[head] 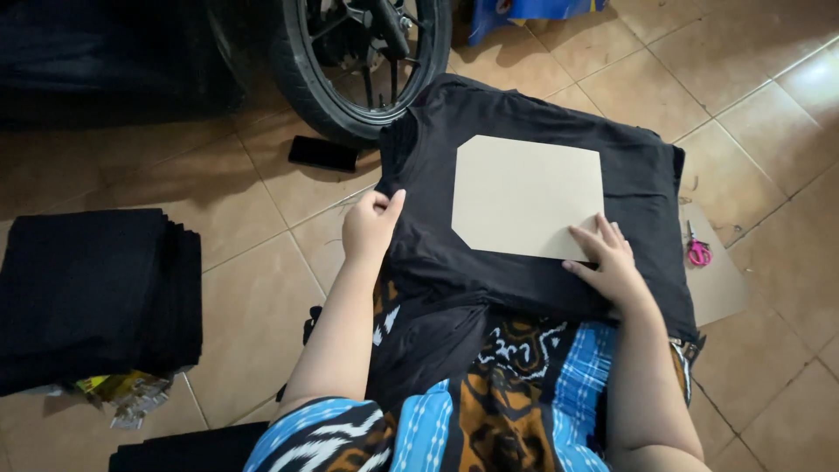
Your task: Folding black t-shirts using a cardboard template for uniform sizing and attaching price tags.
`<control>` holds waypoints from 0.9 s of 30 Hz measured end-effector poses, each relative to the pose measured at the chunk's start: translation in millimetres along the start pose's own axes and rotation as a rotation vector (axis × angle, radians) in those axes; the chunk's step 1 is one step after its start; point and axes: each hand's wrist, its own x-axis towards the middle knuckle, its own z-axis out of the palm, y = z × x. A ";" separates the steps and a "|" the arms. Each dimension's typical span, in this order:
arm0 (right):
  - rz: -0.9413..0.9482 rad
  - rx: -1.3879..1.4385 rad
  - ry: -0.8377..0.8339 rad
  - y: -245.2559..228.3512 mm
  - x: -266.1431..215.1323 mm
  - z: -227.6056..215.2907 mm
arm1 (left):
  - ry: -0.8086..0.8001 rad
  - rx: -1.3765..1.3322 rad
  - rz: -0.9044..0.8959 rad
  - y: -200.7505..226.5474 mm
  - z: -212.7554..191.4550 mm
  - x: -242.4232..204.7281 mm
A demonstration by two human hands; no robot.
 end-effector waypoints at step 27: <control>-0.134 -0.065 0.249 -100.9 6.5 60.0 | 0.211 0.074 0.102 -20.9 47.1 -0.7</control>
